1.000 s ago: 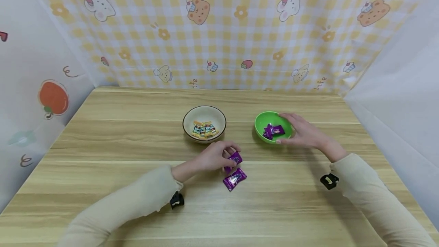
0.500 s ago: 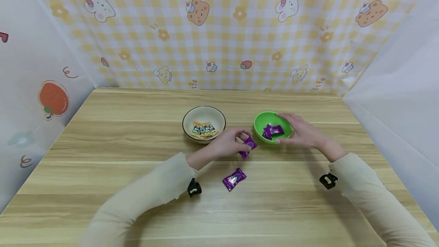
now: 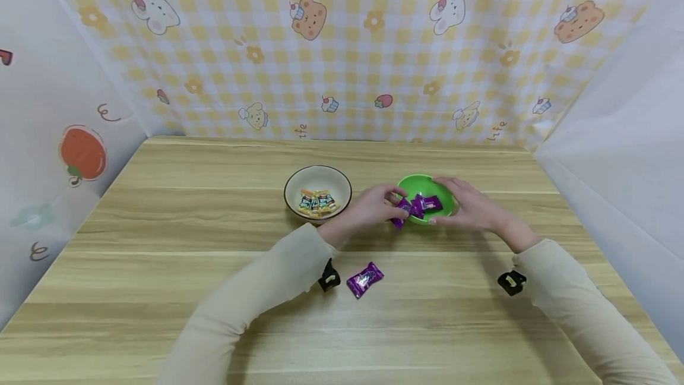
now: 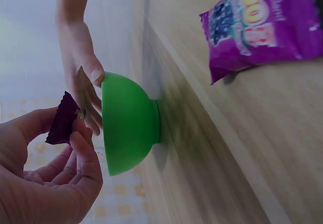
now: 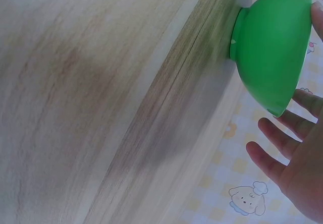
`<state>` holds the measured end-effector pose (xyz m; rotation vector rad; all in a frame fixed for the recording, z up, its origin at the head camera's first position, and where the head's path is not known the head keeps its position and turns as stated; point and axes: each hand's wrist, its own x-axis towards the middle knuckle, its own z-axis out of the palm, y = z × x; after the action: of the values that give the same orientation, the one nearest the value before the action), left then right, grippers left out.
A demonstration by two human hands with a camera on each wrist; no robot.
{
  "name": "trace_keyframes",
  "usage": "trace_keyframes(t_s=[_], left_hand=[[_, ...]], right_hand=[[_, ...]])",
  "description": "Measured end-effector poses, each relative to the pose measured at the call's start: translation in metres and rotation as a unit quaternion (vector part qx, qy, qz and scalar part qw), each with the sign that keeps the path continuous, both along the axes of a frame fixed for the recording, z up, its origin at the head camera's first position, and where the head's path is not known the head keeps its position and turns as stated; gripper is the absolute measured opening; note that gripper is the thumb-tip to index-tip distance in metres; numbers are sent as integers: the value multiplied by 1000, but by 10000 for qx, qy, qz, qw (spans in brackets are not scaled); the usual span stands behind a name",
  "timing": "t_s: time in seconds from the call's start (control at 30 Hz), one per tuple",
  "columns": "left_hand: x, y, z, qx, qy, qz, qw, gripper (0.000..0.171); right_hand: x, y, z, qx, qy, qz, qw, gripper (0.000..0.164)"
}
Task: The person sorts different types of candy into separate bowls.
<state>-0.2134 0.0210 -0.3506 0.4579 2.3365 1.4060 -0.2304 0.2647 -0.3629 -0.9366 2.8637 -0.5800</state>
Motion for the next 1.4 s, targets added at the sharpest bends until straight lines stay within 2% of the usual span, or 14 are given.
trace_keyframes(t_s=[0.1, 0.27, 0.67, 0.9, 1.07, 1.27, 1.4], left_hand=[[-4, 7, 1, 132, -82, 142, 9998, 41], [-10, 18, 2, 231, -9, 292, 9993, 42], [-14, 32, 3, 368, 191, 688, 9968, 42], [-11, 25, -1, 542, 232, 763, 9953, 44], [-9, 17, -2, 738, 86, 739, 9945, 41], [-4, 4, 1, 813, -108, 723, 9940, 38], [1, -6, 4, 826, -138, 582, 9948, 40]], right_hand=[[0, 0, 1, -21, 22, 20, 10000, 89], [0, 0, 2, -27, 45, 51, 10000, 88], [-1, 0, 2, -6, 16, 57, 10000, 87], [0, 0, 2, 1, 27, 63, 10000, 88], [0, 0, 1, 9, 72, 32, 10000, 89], [0, 0, 0, 3, 13, -20, 10000, 89], [-1, -1, 0, -15, 1, -94, 10000, 90]])
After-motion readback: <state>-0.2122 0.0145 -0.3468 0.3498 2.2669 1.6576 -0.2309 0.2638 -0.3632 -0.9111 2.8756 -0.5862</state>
